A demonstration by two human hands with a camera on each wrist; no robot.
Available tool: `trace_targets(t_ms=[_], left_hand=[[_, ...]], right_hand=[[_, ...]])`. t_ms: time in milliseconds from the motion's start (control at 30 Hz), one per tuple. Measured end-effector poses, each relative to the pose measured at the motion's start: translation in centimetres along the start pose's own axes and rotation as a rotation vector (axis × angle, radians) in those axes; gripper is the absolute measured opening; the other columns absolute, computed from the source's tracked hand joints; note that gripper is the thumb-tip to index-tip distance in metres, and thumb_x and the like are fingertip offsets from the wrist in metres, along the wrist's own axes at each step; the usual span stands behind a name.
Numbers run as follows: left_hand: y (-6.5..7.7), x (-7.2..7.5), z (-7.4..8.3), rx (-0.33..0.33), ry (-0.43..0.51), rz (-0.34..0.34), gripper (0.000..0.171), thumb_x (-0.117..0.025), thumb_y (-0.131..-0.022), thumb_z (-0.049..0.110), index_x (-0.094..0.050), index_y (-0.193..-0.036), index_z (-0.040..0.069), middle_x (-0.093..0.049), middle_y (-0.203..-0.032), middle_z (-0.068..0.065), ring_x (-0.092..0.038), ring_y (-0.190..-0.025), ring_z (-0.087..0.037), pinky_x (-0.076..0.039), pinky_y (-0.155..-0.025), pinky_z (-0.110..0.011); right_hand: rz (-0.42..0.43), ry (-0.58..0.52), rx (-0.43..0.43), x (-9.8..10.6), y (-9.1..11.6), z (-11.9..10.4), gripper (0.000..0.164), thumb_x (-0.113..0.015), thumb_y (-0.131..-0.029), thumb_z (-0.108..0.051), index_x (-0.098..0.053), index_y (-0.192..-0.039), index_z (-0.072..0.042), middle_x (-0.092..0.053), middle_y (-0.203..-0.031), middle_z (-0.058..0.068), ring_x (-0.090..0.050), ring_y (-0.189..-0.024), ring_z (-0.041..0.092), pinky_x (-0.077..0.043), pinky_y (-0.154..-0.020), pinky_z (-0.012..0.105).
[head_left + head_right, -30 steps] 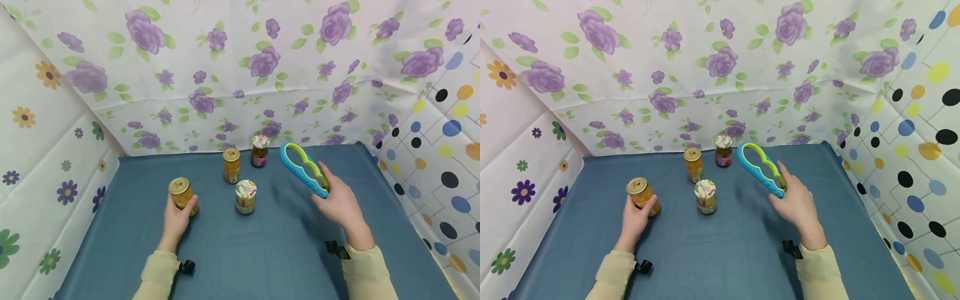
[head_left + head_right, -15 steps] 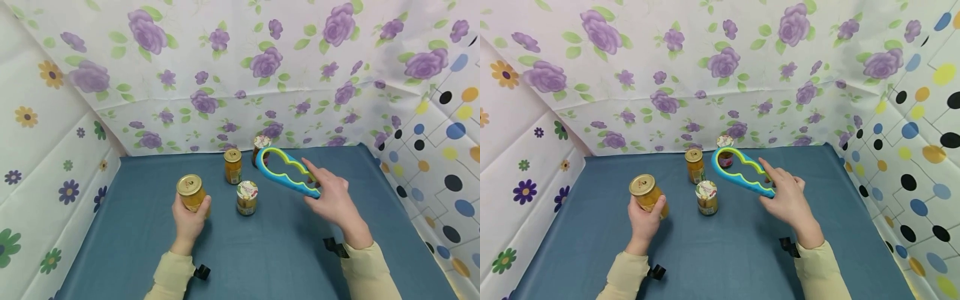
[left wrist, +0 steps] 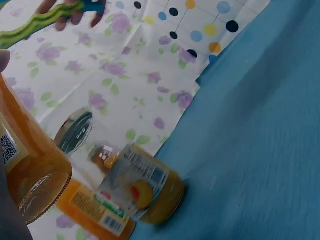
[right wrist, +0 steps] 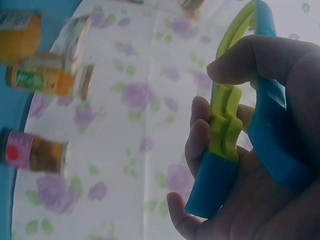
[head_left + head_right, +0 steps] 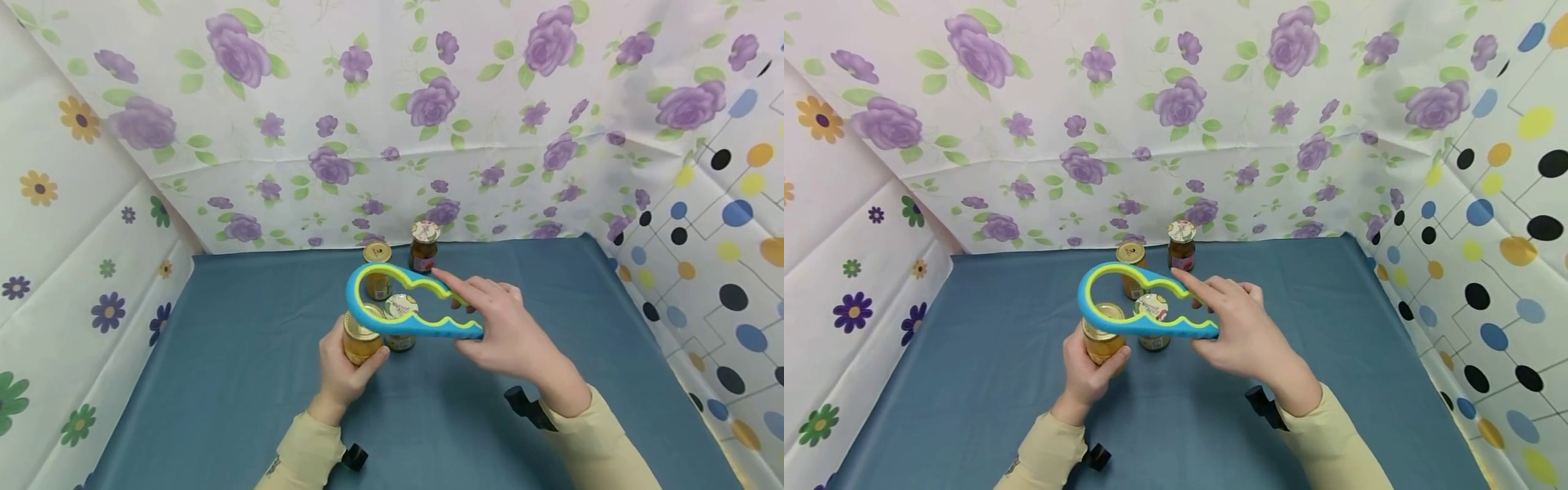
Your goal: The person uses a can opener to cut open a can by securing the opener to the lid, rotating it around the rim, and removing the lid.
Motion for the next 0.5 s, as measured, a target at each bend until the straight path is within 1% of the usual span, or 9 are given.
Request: trace_targets(t_ms=[100, 167, 267, 367, 500], left_hand=[[0.4, -0.8, 0.0, -0.024, 0.009, -0.013, 0.053, -0.074, -0.085, 0.044, -0.061, -0.118, 0.005, -0.070, -0.098, -0.009, -0.065, -0.080, -0.019, -0.057, -0.062, -0.042], [0.5, -1.2, 0.2, -0.030, 0.024, -0.020, 0.054, -0.074, -0.085, 0.045, -0.061, -0.118, 0.004, -0.069, -0.098, -0.009, -0.065, -0.082, -0.019, -0.058, -0.065, -0.041], [0.5, -1.8, 0.7, -0.029, 0.070, -0.043, 0.056, -0.075, -0.084, 0.043, -0.059, -0.120, 0.004, -0.068, -0.100, -0.009, -0.065, -0.085, -0.019, -0.057, -0.070, -0.040], [0.5, -2.4, 1.1, -0.036, 0.144, -0.074, 0.058, -0.077, -0.084, 0.038, -0.057, -0.125, 0.002, -0.066, -0.105, -0.012, -0.065, -0.090, -0.023, -0.057, -0.076, -0.042], [0.8, -2.8, 1.4, -0.040, 0.175, -0.095, 0.056, -0.077, -0.085, 0.036, -0.057, -0.126, 0.004, -0.066, -0.108, -0.011, -0.065, -0.092, -0.023, -0.057, -0.079, -0.041]], right_hand=[[-0.013, 0.009, 0.020, -0.2, -0.1, -1.1, 0.099, -0.076, -0.071, -0.012, -0.029, -0.153, -0.041, -0.052, -0.096, -0.014, -0.046, -0.086, 0.005, -0.028, -0.082, 0.049], [-0.017, 0.010, 0.036, -0.3, -0.2, -1.8, 0.099, -0.076, -0.071, -0.013, -0.030, -0.153, -0.041, -0.052, -0.097, -0.014, -0.046, -0.087, 0.004, -0.028, -0.082, 0.049], [-0.023, 0.018, 0.062, -0.5, -0.2, -2.6, 0.098, -0.076, -0.071, -0.014, -0.030, -0.153, -0.040, -0.051, -0.097, -0.015, -0.045, -0.086, 0.003, -0.029, -0.082, 0.048], [-0.033, 0.033, 0.083, -0.8, -0.2, -3.2, 0.098, -0.075, -0.071, -0.014, -0.030, -0.153, -0.040, -0.050, -0.098, -0.017, -0.044, -0.085, 0.001, -0.029, -0.083, 0.049], [-0.052, 0.054, 0.088, -1.4, 0.0, -3.5, 0.097, -0.075, -0.071, -0.014, -0.029, -0.154, -0.039, -0.049, -0.099, -0.017, -0.043, -0.085, 0.002, -0.030, -0.085, 0.050]])
Point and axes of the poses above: each hand's wrist, its own y-axis away from the middle knuckle, its own x-axis out of the back of the hand, z = x × y, the point moved 6 cm from there along -y, towards the middle knuckle
